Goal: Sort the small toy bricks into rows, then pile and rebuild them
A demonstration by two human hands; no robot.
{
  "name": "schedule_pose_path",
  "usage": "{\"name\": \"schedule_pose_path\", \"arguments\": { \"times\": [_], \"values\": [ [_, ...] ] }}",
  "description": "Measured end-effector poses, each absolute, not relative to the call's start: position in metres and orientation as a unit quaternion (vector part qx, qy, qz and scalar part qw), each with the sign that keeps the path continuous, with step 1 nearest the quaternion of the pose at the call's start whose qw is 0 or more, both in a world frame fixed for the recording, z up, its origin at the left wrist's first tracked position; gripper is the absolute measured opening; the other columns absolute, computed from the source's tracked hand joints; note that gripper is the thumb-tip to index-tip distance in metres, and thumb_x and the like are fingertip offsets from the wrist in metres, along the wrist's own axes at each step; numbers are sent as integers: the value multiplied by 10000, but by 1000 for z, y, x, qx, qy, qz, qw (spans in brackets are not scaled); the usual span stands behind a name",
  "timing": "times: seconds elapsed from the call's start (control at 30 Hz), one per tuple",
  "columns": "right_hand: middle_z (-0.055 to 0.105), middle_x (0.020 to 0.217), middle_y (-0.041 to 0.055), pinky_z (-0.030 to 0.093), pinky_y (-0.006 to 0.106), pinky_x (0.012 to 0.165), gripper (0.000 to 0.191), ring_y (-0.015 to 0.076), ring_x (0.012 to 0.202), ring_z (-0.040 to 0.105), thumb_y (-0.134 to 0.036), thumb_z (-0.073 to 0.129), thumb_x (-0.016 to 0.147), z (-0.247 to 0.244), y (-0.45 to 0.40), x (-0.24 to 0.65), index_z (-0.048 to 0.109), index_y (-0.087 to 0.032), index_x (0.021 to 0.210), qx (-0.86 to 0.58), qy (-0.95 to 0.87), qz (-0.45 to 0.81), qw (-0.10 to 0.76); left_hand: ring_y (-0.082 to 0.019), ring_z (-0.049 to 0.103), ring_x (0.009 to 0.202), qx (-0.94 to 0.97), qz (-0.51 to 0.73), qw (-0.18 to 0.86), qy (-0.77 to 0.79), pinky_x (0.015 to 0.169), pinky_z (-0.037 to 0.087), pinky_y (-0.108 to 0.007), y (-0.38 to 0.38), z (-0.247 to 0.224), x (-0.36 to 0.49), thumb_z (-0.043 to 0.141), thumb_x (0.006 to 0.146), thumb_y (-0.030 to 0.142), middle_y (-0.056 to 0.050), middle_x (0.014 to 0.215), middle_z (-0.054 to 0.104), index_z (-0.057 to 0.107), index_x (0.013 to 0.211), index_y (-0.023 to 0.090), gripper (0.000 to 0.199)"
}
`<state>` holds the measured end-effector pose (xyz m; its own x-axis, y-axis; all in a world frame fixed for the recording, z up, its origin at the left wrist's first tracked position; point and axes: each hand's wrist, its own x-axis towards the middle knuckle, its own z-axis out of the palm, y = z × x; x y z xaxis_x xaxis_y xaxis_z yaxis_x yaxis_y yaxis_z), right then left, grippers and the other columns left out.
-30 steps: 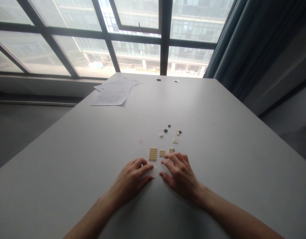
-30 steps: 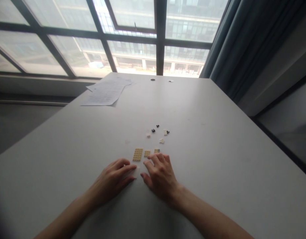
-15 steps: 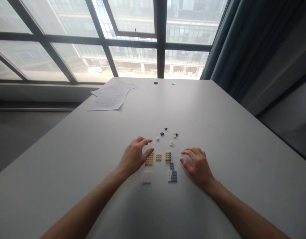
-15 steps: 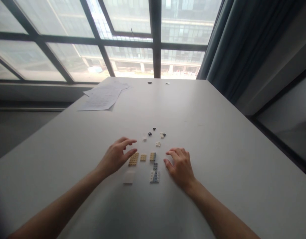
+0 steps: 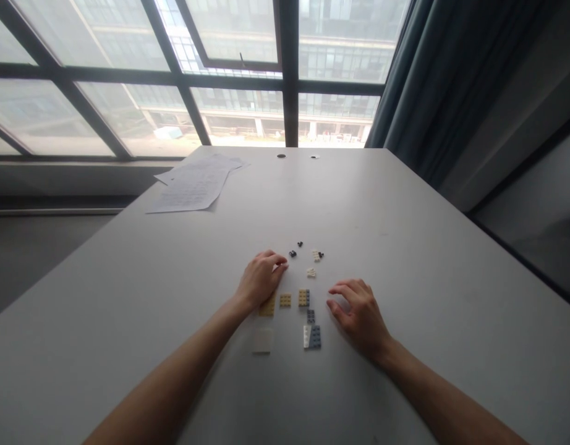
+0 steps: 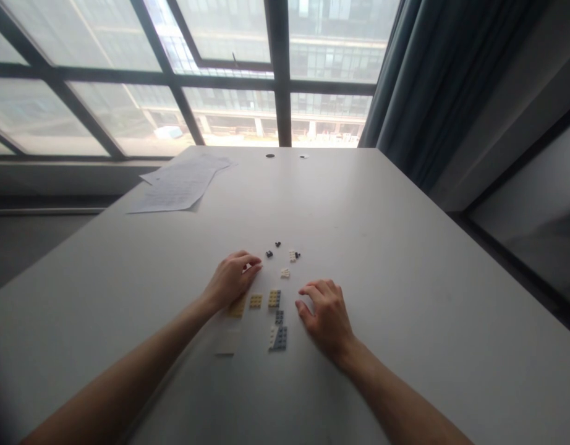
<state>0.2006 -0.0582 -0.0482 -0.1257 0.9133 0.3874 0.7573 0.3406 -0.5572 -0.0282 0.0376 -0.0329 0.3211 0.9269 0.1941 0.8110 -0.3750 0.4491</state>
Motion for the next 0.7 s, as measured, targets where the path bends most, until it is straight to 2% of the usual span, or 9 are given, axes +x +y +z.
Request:
{"name": "schedule_pose_path", "arguments": {
  "times": [0.1,0.27,0.57,0.7],
  "values": [
    [652,949,61,402,403,861,94,237,940,548,-209,601,834,-47,-59,201,651,-201,913,-561,-744,114,345,-157,613,784,790,272,204,511,756,477,-278,22,-26,-29,491,904,350,-33,907,672,683,917,187,252],
    [655,950,63,407,408,865,88,238,938,553,-211,598,835,-47,-60,202,652,-200,903,-553,-751,110,344,-149,616,794,769,332,258,482,736,471,-257,-7,-13,-32,472,929,356,-33,877,680,670,888,177,269],
    [662,942,66,409,405,872,85,237,935,557,-213,594,839,-47,-60,202,652,-194,898,-545,-757,105,346,-164,580,849,880,258,129,377,781,483,-279,-46,-31,-52,494,926,237,-53,850,652,671,911,183,186],
    [663,941,67,414,408,869,89,239,938,558,-214,590,837,-48,-61,203,654,-197,896,-549,-754,100,347,-167,573,836,894,230,108,368,770,490,-285,-51,-35,-65,499,922,229,-57,855,649,669,927,192,174]
  ]
}}
